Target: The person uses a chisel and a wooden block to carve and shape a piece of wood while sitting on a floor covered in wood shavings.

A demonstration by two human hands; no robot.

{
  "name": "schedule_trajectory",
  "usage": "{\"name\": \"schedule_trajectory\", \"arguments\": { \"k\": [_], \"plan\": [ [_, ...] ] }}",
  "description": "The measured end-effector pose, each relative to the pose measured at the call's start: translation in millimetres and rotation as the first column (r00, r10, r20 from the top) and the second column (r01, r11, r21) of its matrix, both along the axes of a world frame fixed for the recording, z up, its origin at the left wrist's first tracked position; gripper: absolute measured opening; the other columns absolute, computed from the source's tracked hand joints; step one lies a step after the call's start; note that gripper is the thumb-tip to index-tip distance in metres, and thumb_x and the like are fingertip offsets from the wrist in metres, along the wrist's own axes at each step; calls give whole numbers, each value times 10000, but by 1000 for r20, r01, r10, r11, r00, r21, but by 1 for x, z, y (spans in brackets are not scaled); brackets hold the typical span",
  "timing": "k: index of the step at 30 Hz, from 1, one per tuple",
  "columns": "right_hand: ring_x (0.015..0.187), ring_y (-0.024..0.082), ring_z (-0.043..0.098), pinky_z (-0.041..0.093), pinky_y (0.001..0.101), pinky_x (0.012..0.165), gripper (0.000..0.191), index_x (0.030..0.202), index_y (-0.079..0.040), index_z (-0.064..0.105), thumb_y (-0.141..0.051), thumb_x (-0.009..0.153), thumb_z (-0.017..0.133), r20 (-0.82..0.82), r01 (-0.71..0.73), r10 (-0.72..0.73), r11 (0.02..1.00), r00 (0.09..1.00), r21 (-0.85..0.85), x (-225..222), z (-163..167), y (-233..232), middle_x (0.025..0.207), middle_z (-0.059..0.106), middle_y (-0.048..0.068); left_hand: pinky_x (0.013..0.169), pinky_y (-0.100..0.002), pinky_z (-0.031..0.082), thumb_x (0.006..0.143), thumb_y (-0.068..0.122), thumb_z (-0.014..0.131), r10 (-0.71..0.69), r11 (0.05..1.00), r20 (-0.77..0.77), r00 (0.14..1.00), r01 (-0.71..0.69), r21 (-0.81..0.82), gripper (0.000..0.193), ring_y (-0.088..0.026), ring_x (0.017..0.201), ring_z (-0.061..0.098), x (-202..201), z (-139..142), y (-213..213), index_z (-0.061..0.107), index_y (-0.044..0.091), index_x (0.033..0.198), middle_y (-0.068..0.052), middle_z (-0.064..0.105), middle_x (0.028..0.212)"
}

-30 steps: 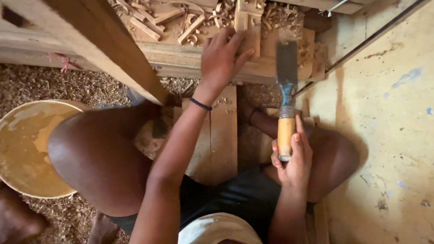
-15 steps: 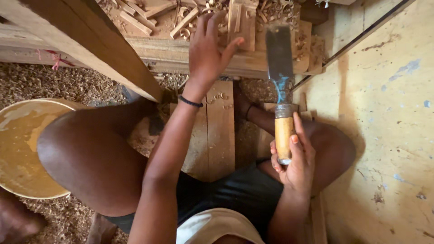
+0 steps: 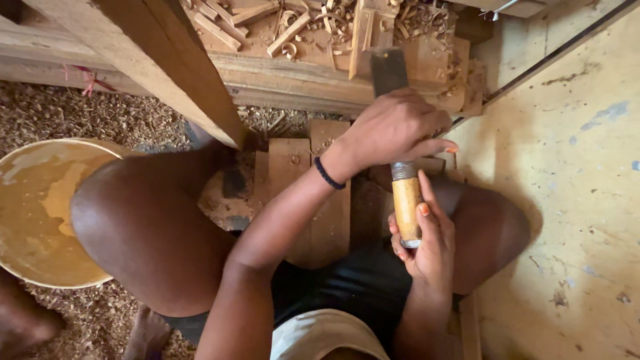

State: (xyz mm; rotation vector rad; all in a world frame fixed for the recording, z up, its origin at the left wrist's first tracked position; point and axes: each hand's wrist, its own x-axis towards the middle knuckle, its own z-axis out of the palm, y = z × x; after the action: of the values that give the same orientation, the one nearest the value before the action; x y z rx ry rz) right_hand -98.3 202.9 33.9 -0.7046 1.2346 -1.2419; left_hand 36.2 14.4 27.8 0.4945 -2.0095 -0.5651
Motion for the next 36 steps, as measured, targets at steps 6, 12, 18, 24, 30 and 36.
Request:
{"name": "schedule_trajectory", "arguments": {
  "k": [6,12,18,24,30,36],
  "plan": [
    [673,169,581,422,229,387,756,1649,-52,318,-381,1026,591,14,-17,16,1000,1000,21,3,-3,-2,888,612,170,758,-453,538,922,427,721,39,999,40,998,-39,-8,348,-333,736,680,0,-9,-4,696,80,910,-107,664,714],
    [585,153,542,417,230,379,735,1656,-98,329,-396,1028,567,-51,-35,38,998,998,59,5,-6,-8,798,598,169,788,-463,539,1010,335,656,40,999,-10,999,-40,-13,248,-336,754,673,3,-16,-10,704,112,913,-107,670,744],
    [579,141,543,409,233,375,700,1638,-122,333,-384,1024,546,-76,-46,54,994,996,97,11,-5,-9,787,589,129,637,-493,502,992,353,682,61,998,107,992,-62,11,286,-362,680,653,3,-23,-15,697,111,840,-121,650,673],
    [582,123,538,402,226,369,701,1643,-152,303,-377,1022,534,-96,-52,62,993,993,104,14,-1,-24,802,579,100,588,-496,502,970,405,683,99,994,148,984,-104,24,315,-361,630,660,-4,-26,-32,716,134,812,-121,665,666],
    [549,114,513,386,214,362,700,1661,-157,297,-395,1039,516,-145,-67,81,993,986,99,16,4,-28,752,567,101,592,-481,528,967,429,658,127,990,122,984,-133,41,282,-355,631,672,-9,-28,-36,766,188,868,-101,704,699],
    [560,117,517,393,219,370,697,1666,-159,274,-384,1053,519,-126,-34,40,998,991,50,30,-11,-45,770,559,88,539,-472,510,1004,437,587,-35,945,366,930,-88,315,244,-315,582,671,-13,-28,-60,713,243,1081,-83,698,724]
  ]
}}
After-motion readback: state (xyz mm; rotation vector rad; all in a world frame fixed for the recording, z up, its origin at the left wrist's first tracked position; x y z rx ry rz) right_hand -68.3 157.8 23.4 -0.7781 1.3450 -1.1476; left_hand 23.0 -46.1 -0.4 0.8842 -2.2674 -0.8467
